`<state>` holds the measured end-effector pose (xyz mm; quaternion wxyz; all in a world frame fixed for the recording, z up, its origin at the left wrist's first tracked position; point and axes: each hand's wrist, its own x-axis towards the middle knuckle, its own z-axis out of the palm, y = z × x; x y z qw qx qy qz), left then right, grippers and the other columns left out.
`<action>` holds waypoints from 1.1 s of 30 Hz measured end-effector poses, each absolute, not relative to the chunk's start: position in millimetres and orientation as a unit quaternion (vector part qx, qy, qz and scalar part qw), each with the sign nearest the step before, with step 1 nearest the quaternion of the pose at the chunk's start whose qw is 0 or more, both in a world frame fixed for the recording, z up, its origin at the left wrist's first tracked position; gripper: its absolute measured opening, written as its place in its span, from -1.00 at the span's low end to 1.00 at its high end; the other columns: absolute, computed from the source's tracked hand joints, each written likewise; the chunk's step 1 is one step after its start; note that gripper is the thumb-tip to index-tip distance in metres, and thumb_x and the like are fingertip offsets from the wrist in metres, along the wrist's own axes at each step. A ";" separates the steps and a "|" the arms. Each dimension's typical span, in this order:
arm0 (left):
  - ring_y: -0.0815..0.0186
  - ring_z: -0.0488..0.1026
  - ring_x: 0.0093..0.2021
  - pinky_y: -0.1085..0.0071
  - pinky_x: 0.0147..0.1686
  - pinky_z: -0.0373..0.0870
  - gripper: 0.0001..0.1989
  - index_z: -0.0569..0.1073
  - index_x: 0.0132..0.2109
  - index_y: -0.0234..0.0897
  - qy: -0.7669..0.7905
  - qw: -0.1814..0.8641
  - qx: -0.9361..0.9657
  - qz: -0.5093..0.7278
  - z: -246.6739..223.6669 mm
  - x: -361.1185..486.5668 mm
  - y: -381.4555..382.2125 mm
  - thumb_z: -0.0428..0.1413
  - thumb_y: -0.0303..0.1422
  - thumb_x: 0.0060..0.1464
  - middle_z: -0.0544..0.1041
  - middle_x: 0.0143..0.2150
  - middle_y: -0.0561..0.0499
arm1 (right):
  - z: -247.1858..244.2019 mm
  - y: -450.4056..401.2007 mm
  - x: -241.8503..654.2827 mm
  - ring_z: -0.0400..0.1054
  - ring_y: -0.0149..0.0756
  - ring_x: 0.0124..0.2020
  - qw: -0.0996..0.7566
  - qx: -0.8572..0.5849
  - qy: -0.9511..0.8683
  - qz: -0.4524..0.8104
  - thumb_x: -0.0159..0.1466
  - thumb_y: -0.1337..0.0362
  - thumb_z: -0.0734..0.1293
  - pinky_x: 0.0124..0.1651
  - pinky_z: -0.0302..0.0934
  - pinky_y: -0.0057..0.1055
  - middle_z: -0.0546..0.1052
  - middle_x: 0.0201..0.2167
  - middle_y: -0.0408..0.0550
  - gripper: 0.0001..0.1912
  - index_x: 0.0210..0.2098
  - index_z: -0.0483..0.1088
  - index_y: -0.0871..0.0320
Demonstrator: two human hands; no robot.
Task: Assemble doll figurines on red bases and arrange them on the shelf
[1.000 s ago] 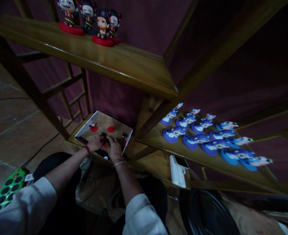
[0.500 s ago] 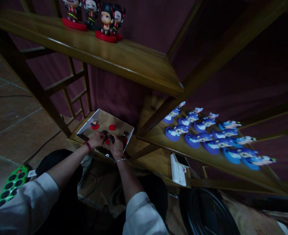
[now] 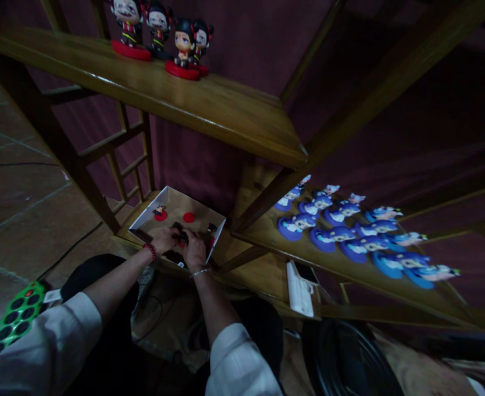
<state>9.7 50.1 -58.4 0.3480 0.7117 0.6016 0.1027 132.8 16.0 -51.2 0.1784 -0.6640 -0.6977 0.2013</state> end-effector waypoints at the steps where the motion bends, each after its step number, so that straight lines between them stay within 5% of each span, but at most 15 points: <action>1: 0.39 0.43 -0.34 0.57 -0.40 0.28 -0.80 0.48 -0.29 -0.31 0.600 0.342 0.716 0.097 -59.0 10.4 49.9 0.00 -0.50 -0.07 0.52 -0.36 -0.02 | -50.4 15.0 132.5 0.29 -0.32 -0.10 0.171 -0.665 -0.701 0.192 0.12 0.47 0.19 -0.01 0.15 -0.41 0.41 -0.12 -0.02 -0.58 -0.03 0.30 0.08; 7: 0.32 0.45 -0.24 0.53 -0.32 0.29 -0.72 0.43 -0.16 -0.31 0.607 0.320 0.721 0.098 -59.8 16.1 49.9 0.00 -0.53 -0.08 0.52 -0.25 -0.08 | -48.1 12.2 133.8 0.29 -0.27 -0.07 0.134 -0.667 -0.711 0.180 0.13 0.44 0.21 -0.03 0.16 -0.38 0.33 -0.01 0.05 -0.47 0.09 0.16 0.08; 15: 0.31 0.44 -0.19 0.54 -0.28 0.30 -0.69 0.39 -0.13 -0.35 0.597 0.339 0.719 0.108 -56.2 20.0 49.0 0.00 -0.58 -0.10 0.51 -0.23 -0.10 | -41.4 15.9 135.0 0.29 -0.31 -0.06 0.126 -0.646 -0.732 0.177 0.13 0.48 0.19 -0.02 0.15 -0.42 0.38 -0.04 0.00 -0.52 0.04 0.21 0.09; 33: 0.32 0.45 -0.29 0.52 -0.35 0.29 -0.78 0.45 -0.27 -0.36 0.586 0.317 0.734 0.133 -67.3 17.7 52.3 0.00 -0.56 -0.11 0.51 -0.35 -0.07 | -40.9 21.0 136.0 0.30 -0.29 -0.07 0.111 -0.622 -0.751 0.192 0.12 0.52 0.15 -0.03 0.16 -0.44 0.41 -0.09 0.09 -0.56 -0.01 0.28 0.23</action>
